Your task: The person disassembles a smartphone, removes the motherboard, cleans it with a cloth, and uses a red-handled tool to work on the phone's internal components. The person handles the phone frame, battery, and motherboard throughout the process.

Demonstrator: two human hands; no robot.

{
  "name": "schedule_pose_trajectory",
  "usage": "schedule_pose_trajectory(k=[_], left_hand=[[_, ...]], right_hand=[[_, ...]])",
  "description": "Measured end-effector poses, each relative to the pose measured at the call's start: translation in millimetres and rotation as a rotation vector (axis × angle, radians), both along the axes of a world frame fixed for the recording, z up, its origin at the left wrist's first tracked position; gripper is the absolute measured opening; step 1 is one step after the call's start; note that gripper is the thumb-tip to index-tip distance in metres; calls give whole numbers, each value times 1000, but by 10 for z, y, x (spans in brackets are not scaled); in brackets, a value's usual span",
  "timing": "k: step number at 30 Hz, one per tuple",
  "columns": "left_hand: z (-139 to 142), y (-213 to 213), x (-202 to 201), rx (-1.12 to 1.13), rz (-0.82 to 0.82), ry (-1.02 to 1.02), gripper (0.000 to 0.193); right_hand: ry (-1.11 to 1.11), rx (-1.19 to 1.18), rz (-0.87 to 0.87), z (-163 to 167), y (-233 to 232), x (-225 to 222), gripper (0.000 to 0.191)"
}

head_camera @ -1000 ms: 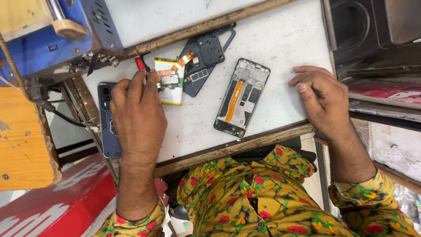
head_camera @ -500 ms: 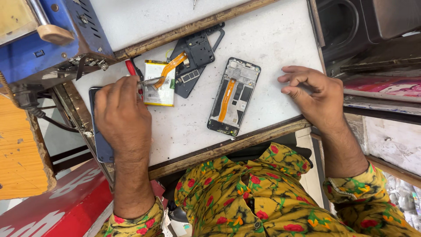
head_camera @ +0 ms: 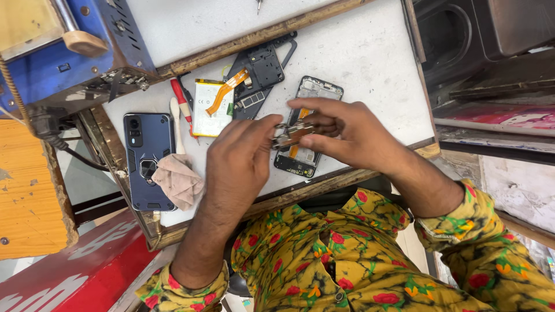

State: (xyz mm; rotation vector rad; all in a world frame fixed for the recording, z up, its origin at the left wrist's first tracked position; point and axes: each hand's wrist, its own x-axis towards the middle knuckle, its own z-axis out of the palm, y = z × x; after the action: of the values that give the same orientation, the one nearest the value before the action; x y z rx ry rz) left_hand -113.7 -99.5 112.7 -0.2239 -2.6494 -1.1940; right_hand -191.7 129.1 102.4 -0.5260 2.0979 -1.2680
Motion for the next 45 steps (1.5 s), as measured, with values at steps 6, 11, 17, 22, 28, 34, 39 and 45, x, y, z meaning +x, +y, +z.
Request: schedule_pose_trajectory(k=[6,11,17,22,28,34,39,45], left_hand=[[38,-272,-64,-439,240,59,54],[-112,-387,37,-572,293,-136,66],[-188,-424,56,-630,345,-111,61],[-98,-442,73,-668,384,-125,59],[-4,-378,-109,-576,232,49,39],[-209,-255,-558,-595,106,121,28],[-268,-178,-684,-601,121,77,22],[-144,-235,-556,-297,124,93,17]], right_hand=[[-137,-383,-97,-138,16,-219,39],[-129,-484,-291,-316,208,-211,41],[-142,-497,-315,-392,172,-183,39],[-161,-515,-358,-376,176,-198,37],[-135,-507,-362,-335,146,-179,40],[-122,-463,-355,-290,119,-188,45],[-109,-491,-333,-330,152,-192,45],[-109,-515,-310,-353,157,-207,47]])
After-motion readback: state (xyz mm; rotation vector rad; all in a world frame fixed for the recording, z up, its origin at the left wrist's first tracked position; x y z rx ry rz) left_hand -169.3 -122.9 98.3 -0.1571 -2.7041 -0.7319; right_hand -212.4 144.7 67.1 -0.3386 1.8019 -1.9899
